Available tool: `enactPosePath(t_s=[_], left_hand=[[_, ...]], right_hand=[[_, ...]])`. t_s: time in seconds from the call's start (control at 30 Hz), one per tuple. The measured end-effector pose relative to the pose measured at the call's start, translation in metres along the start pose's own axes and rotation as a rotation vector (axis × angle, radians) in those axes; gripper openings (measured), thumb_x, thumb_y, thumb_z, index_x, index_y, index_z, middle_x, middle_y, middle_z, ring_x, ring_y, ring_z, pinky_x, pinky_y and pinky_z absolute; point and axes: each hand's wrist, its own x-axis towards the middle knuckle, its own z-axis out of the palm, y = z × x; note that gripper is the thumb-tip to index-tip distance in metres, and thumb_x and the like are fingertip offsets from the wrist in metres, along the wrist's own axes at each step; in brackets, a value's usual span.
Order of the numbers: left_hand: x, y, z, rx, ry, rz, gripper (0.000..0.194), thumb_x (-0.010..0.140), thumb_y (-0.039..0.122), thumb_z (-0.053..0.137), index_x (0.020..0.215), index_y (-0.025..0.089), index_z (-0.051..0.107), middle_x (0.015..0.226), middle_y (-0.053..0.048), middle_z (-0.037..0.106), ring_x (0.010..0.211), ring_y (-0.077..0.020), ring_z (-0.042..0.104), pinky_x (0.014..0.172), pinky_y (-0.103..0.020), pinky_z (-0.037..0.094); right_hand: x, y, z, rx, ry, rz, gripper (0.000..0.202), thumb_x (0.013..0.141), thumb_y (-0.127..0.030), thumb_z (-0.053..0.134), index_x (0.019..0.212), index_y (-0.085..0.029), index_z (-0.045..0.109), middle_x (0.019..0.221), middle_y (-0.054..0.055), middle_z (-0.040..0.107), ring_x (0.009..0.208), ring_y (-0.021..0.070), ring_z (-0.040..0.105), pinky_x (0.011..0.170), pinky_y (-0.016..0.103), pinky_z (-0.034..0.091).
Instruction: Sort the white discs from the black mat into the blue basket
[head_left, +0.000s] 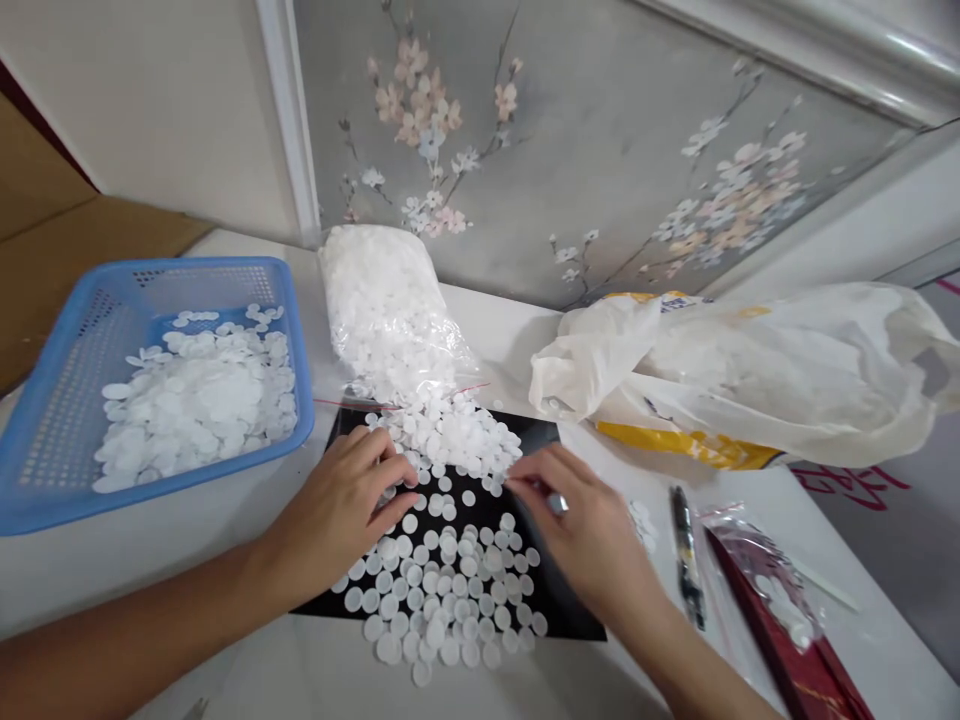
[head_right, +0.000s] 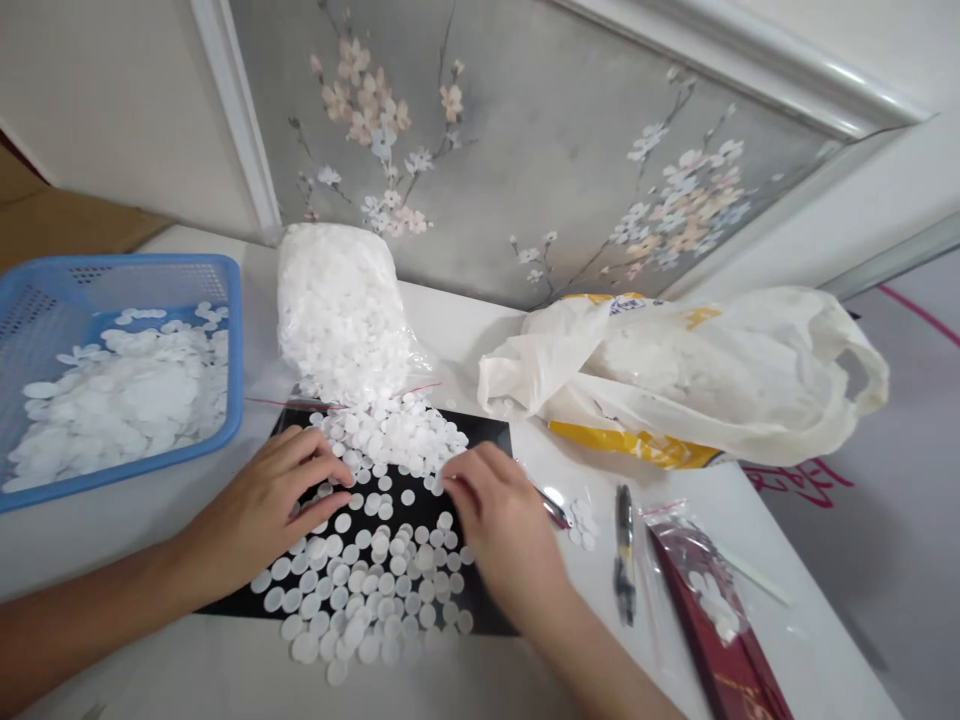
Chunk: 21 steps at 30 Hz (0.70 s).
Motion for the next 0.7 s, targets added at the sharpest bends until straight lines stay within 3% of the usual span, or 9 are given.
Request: enactPosePath(t_s=[0.13, 0.2, 0.33, 0.5, 0.6, 0.7], left_hand=[[0.004, 0.002, 0.007, -0.012, -0.01, -0.036, 0.008, 0.09, 0.027, 0.061, 0.087, 0.021, 0.059, 0.088, 0.0, 0.054, 0.085, -0.0204, 0.049, 0.076, -0.035, 0.041], [0.004, 0.003, 0.01, -0.016, -0.015, -0.045, 0.006, 0.088, 0.024, 0.063, 0.086, 0.021, 0.059, 0.088, 0.0, 0.054, 0.084, -0.02, 0.049, 0.076, -0.035, 0.039], [0.007, 0.002, 0.007, -0.037, -0.023, -0.065, 0.009, 0.086, 0.022, 0.064, 0.078, 0.022, 0.06, 0.083, 0.001, 0.055, 0.081, -0.0197, 0.051, 0.075, -0.035, 0.04], [0.009, 0.022, -0.005, -0.285, 0.032, -0.157, 0.013, 0.085, 0.022, 0.06, 0.072, 0.022, 0.06, 0.074, 0.003, 0.061, 0.071, -0.0154, 0.056, 0.066, -0.028, 0.045], [0.006, 0.051, 0.001, -0.51, -0.027, -0.279, 0.011, 0.082, 0.021, 0.061, 0.071, 0.021, 0.063, 0.065, 0.005, 0.063, 0.059, -0.0115, 0.055, 0.053, -0.021, 0.041], [0.0, 0.074, 0.014, -0.629, -0.13, -0.336, 0.013, 0.083, 0.022, 0.058, 0.072, 0.021, 0.065, 0.065, 0.006, 0.065, 0.057, -0.0107, 0.057, 0.049, -0.02, 0.039]], right_hand=[[-0.016, 0.047, -0.018, -0.215, 0.06, 0.131, 0.017, 0.09, -0.035, 0.05, 0.088, -0.022, 0.062, 0.083, 0.006, 0.066, 0.075, 0.0254, 0.063, 0.066, 0.037, 0.047], [-0.02, 0.063, -0.019, -0.185, 0.008, 0.211, 0.017, 0.086, -0.037, 0.053, 0.089, -0.022, 0.062, 0.081, 0.006, 0.066, 0.073, 0.0255, 0.063, 0.065, 0.037, 0.047], [-0.02, 0.067, -0.021, -0.05, -0.087, 0.335, 0.015, 0.081, -0.033, 0.055, 0.089, -0.023, 0.061, 0.066, -0.001, 0.057, 0.059, 0.021, 0.059, 0.057, 0.032, 0.046], [-0.022, 0.025, -0.027, 0.148, 0.019, 0.271, 0.013, 0.087, -0.033, 0.047, 0.082, -0.022, 0.053, 0.073, 0.002, 0.058, 0.062, 0.0189, 0.057, 0.058, 0.03, 0.046], [-0.031, -0.017, -0.023, 0.48, -0.112, 0.301, 0.018, 0.091, -0.037, 0.047, 0.087, -0.022, 0.056, 0.063, -0.003, 0.054, 0.053, 0.014, 0.049, 0.048, 0.023, 0.04], [-0.038, -0.046, -0.016, 0.585, -0.213, 0.363, 0.018, 0.084, -0.039, 0.061, 0.078, -0.021, 0.06, 0.06, -0.004, 0.053, 0.051, 0.012, 0.045, 0.047, 0.022, 0.036]])
